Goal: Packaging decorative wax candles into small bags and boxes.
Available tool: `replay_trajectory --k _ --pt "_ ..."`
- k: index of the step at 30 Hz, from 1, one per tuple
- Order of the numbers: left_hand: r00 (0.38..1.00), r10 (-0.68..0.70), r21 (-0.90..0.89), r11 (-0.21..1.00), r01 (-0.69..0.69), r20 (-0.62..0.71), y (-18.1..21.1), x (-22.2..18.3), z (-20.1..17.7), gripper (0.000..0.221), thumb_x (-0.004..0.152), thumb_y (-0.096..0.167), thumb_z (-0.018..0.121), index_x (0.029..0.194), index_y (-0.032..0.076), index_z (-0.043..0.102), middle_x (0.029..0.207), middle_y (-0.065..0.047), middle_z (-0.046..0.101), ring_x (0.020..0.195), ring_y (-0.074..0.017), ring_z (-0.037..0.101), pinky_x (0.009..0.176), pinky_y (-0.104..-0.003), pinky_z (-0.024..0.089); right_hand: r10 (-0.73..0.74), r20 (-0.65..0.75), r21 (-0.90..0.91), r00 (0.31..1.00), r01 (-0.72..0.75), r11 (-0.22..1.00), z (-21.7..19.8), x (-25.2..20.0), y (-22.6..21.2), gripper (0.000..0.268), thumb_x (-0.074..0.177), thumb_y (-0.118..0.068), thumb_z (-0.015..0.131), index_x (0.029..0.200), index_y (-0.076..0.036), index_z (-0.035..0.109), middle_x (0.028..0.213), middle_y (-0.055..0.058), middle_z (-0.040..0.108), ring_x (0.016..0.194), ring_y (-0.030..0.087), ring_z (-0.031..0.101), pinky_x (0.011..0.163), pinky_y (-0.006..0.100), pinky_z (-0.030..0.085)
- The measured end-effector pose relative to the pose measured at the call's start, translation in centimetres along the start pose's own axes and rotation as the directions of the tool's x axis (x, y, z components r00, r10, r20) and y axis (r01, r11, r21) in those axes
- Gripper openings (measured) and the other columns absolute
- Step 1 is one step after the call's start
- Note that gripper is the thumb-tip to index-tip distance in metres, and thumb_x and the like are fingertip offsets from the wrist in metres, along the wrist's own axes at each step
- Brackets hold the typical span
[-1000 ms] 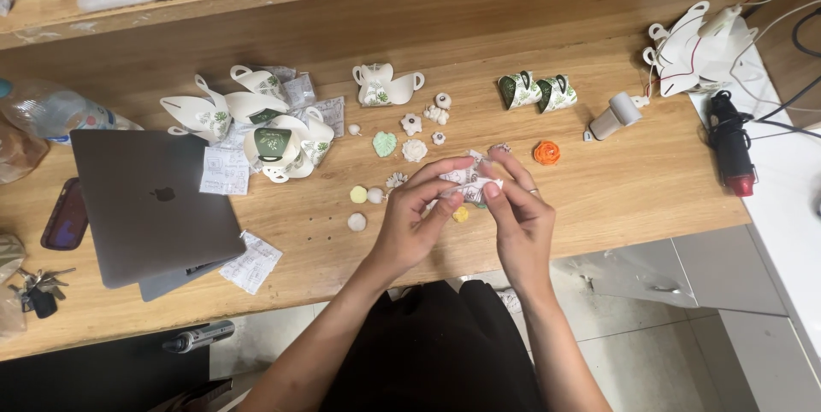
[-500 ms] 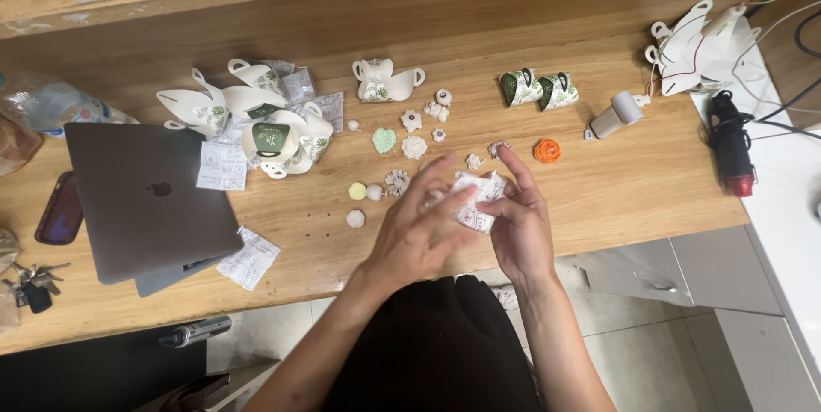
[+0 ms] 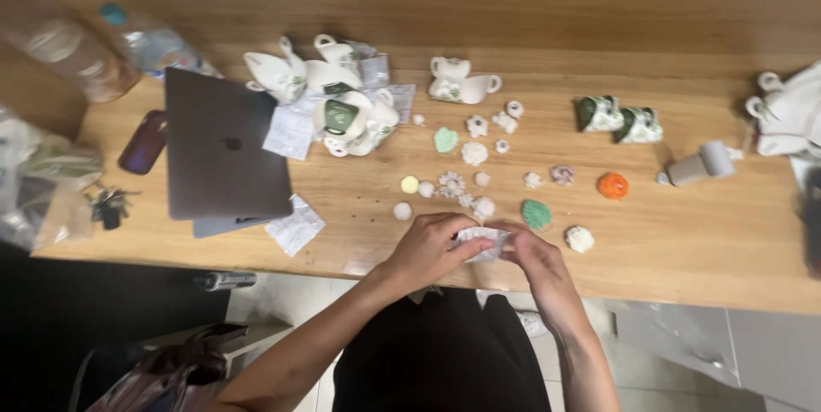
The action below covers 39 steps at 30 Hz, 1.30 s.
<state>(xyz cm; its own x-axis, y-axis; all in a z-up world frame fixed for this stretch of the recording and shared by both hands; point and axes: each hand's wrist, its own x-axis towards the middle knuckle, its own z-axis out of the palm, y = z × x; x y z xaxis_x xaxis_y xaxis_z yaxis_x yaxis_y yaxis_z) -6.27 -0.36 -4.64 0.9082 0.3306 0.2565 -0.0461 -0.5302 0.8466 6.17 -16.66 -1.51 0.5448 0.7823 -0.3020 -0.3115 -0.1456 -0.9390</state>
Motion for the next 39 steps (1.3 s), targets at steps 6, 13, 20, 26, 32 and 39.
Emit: replay_trajectory --k 6,13,20,26,32,39 --pt "0.879 -0.415 0.105 0.910 0.402 0.233 -0.2 1.0 -3.2 0.040 0.100 0.045 0.067 0.107 0.007 0.076 0.091 -0.015 0.077 0.082 -0.0254 0.073 0.075 -0.034 0.055 0.062 -0.049 -0.183 0.997 -0.069 0.981 -1.0 1.5 4.3 0.018 0.092 -0.014 0.071 0.100 0.001 0.077 0.086 0.001 0.074 0.079 0.008 0.059 0.073 0.026 0.045" --pt "0.784 -0.491 0.263 0.756 0.600 -0.379 -22.1 6.5 -7.7 0.077 0.079 0.034 0.080 0.135 -0.008 0.046 0.101 -0.022 0.066 0.086 -0.0351 0.068 0.076 -0.047 0.056 0.056 -0.235 -0.155 0.970 -0.095 0.983 -4.7 -0.6 5.6 0.013 0.093 -0.011 0.071 0.095 0.001 0.076 0.084 0.004 0.075 0.078 0.009 0.062 0.079 0.024 0.048" --pt "0.798 -0.396 0.108 0.864 0.491 -0.455 -28.6 11.4 -12.5 0.028 0.085 0.022 0.079 0.107 0.005 0.074 0.099 -0.012 0.076 0.094 -0.0319 0.073 0.085 -0.048 0.057 0.076 -0.385 -0.031 0.920 -0.095 0.995 -8.0 -3.9 6.5 0.011 0.094 -0.007 0.070 0.096 0.003 0.074 0.088 0.004 0.074 0.083 0.009 0.061 0.082 0.026 0.046" --pt "0.704 -0.656 -0.541 0.709 0.452 -0.272 -23.1 11.4 -20.3 0.024 0.096 0.025 0.073 0.114 0.010 0.074 0.109 -0.003 0.077 0.109 -0.0152 0.066 0.106 -0.044 0.041 0.142 -0.439 0.059 0.887 -0.130 0.990 -8.6 -4.1 6.4 0.016 0.092 -0.010 0.069 0.101 0.002 0.075 0.091 0.006 0.077 0.087 0.010 0.065 0.087 0.027 0.049" --pt "0.840 -0.496 -0.627 0.732 0.266 -0.223 -18.5 12.5 -18.7 0.016 0.104 0.019 0.065 0.115 0.010 0.071 0.111 -0.003 0.075 0.103 -0.0140 0.066 0.094 -0.035 0.050 0.068 -0.435 0.051 0.898 -0.051 0.997 -11.2 -3.3 8.0 0.016 0.097 -0.009 0.070 0.103 0.005 0.074 0.092 0.008 0.074 0.086 0.011 0.062 0.084 0.028 0.047" --pt "0.974 0.001 -0.033 0.999 0.007 0.227 -3.1 13.6 2.8 0.020 0.099 0.001 0.057 0.110 0.010 0.071 0.125 -0.003 0.073 0.113 -0.0194 0.071 0.104 -0.039 0.057 0.056 -0.590 0.136 0.806 0.030 0.990 -17.3 -6.2 5.8 0.018 0.098 -0.010 0.067 0.110 0.003 0.073 0.099 0.008 0.074 0.089 0.013 0.064 0.086 0.029 0.049"
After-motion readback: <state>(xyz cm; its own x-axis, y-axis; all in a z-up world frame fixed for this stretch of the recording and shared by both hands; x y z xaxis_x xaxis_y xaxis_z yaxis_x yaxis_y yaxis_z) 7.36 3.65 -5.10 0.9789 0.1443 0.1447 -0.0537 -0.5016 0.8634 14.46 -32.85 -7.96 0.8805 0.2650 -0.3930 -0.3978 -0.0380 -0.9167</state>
